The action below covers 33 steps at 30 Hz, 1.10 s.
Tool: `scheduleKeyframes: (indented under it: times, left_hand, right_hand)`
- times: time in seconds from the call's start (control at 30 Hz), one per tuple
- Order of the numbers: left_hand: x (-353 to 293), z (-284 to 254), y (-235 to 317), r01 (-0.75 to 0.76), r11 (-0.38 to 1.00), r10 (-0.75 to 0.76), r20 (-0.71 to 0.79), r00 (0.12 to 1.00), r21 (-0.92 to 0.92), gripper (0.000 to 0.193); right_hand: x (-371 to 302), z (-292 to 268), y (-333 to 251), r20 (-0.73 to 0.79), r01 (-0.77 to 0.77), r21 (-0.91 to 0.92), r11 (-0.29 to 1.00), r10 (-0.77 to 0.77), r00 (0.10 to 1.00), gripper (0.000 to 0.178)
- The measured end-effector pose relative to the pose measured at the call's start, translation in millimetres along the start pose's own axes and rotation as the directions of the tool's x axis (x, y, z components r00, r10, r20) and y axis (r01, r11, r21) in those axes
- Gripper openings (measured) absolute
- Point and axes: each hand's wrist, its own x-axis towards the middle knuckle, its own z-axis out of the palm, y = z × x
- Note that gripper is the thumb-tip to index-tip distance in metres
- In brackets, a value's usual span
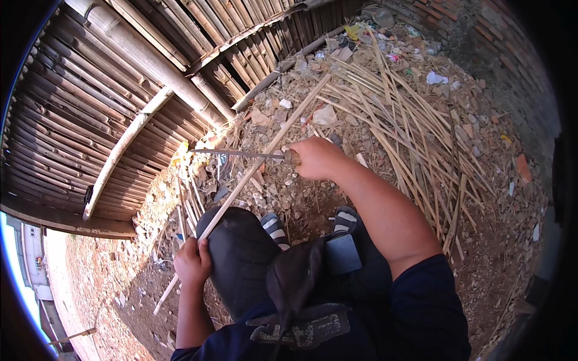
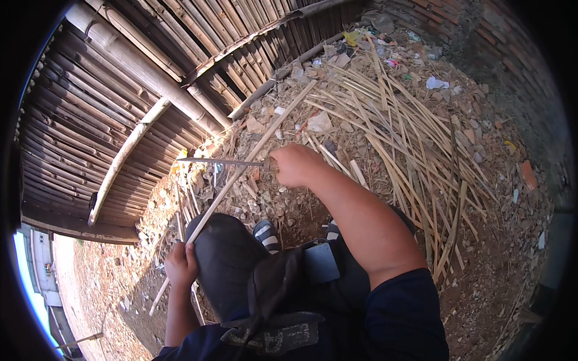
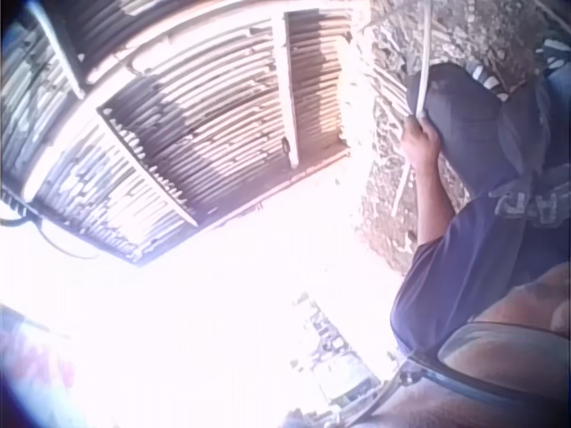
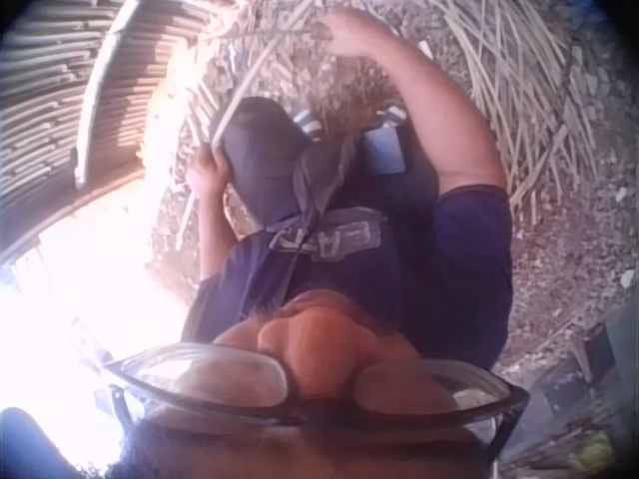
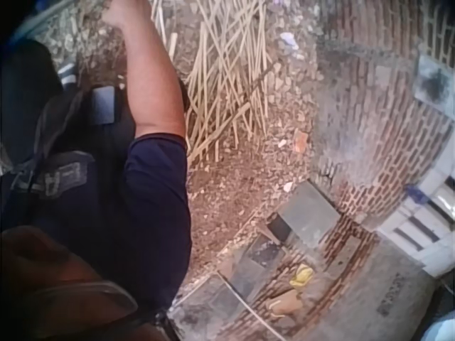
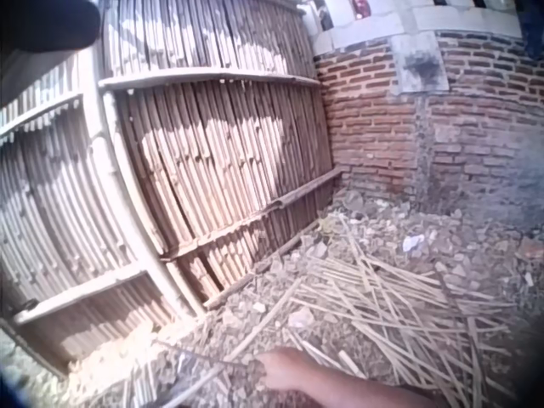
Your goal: The person shaves thin layers off a wooden stick using a large blade, repeatedly moving the blade along the length of the wood while holding it by hand.
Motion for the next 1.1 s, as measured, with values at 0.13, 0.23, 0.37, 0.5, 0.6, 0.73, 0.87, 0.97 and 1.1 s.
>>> scheduleKeyframes:
  times: [0.13,0.23,0.37,0.5,0.6,0.73,0.87,0.97,1.1]
  left_hand:
    - [0,-1,2,-0.001,1.0,0.001,-0.011,1.0,0.004,0.038]
    - [1,-2,3,0.01,1.0,-0.01,-0.004,1.0,-0.005,0.039]
    - [1,0,1,0.002,1.0,-0.002,-0.017,1.0,-0.011,0.038]
    - [2,-1,2,-0.014,1.0,0.014,-0.017,1.0,-0.013,0.038]
    - [3,-1,2,-0.015,1.0,0.015,-0.022,1.0,-0.007,0.038]
    - [5,-1,3,-0.013,1.0,0.013,-0.021,1.0,0.004,0.039]
    - [5,-1,3,-0.011,1.0,0.011,-0.024,1.0,0.006,0.039]
    - [5,0,3,-0.01,1.0,0.011,-0.025,1.0,0.008,0.039]
    - [4,2,0,-0.006,1.0,0.006,-0.029,1.0,-0.008,0.039]
  right_hand:
    - [1,-1,-1,0.021,-0.001,0.005,1.0,0.001,1.0,0.032]
    - [2,5,6,0.006,0.019,0.017,1.0,-0.019,1.0,0.032]
    - [6,10,10,-0.002,0.033,0.017,0.999,-0.033,0.999,0.033]
    - [7,10,10,-0.003,0.037,0.012,0.999,-0.037,0.999,0.032]
    - [7,9,8,0.038,0.019,0.006,1.0,-0.019,0.999,0.033]
    - [7,11,10,-0.001,0.033,0.014,0.999,-0.033,0.999,0.031]
    - [8,12,10,-0.009,0.038,0.014,0.999,-0.038,0.999,0.029]
    - [9,14,12,-0.011,0.041,0.029,0.999,-0.04,0.999,0.029]
    - [8,13,9,-0.019,0.047,0.026,0.999,-0.046,0.999,0.029]
